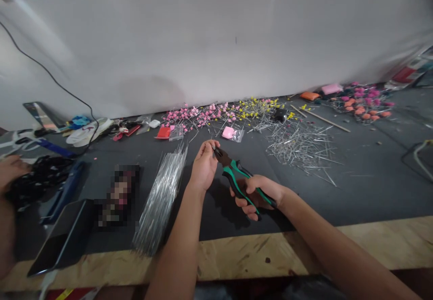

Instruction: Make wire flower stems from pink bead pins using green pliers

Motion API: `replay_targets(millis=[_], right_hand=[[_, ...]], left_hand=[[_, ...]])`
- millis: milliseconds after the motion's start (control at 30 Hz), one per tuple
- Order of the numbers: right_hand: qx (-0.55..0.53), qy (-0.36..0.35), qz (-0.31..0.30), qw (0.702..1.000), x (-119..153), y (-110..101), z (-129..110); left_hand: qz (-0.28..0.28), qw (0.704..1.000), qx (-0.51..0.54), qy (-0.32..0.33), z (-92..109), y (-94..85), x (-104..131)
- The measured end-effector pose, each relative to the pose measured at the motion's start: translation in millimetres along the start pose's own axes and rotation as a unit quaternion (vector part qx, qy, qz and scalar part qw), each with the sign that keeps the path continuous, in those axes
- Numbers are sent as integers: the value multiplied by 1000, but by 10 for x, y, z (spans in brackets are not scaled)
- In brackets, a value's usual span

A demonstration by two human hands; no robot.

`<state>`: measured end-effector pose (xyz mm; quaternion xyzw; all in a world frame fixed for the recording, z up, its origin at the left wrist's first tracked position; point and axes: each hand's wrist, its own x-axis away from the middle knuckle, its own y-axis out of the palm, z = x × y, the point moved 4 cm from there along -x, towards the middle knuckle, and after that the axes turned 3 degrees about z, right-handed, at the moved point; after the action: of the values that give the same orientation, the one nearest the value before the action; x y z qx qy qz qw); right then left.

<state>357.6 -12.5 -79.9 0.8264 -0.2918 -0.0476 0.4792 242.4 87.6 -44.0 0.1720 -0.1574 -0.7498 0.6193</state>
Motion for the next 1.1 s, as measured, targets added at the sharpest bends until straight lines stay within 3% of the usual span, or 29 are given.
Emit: replay_targets(millis=[200, 333, 400, 633, 833, 1100], right_hand=[[8, 3, 10, 1000, -23, -12, 18], [0, -30, 25, 999, -29, 3, -8], [-3, -43, 38, 998, -37, 14, -18], [-5, -78, 93, 993, -75, 25, -41], [13, -84, 136, 987, -94, 37, -33], [96, -109, 209, 967, -106, 87, -20]], left_hand=[[14, 999, 44, -23, -31, -3, -13], [101, 994, 46, -11, -111, -70, -54], [140, 990, 24, 3, -140, -97, -62], [176, 978, -81, 82, -160, -86, -21], [227, 915, -281, 177, -6, -53, 104], [233, 915, -280, 173, 64, 2, 137]])
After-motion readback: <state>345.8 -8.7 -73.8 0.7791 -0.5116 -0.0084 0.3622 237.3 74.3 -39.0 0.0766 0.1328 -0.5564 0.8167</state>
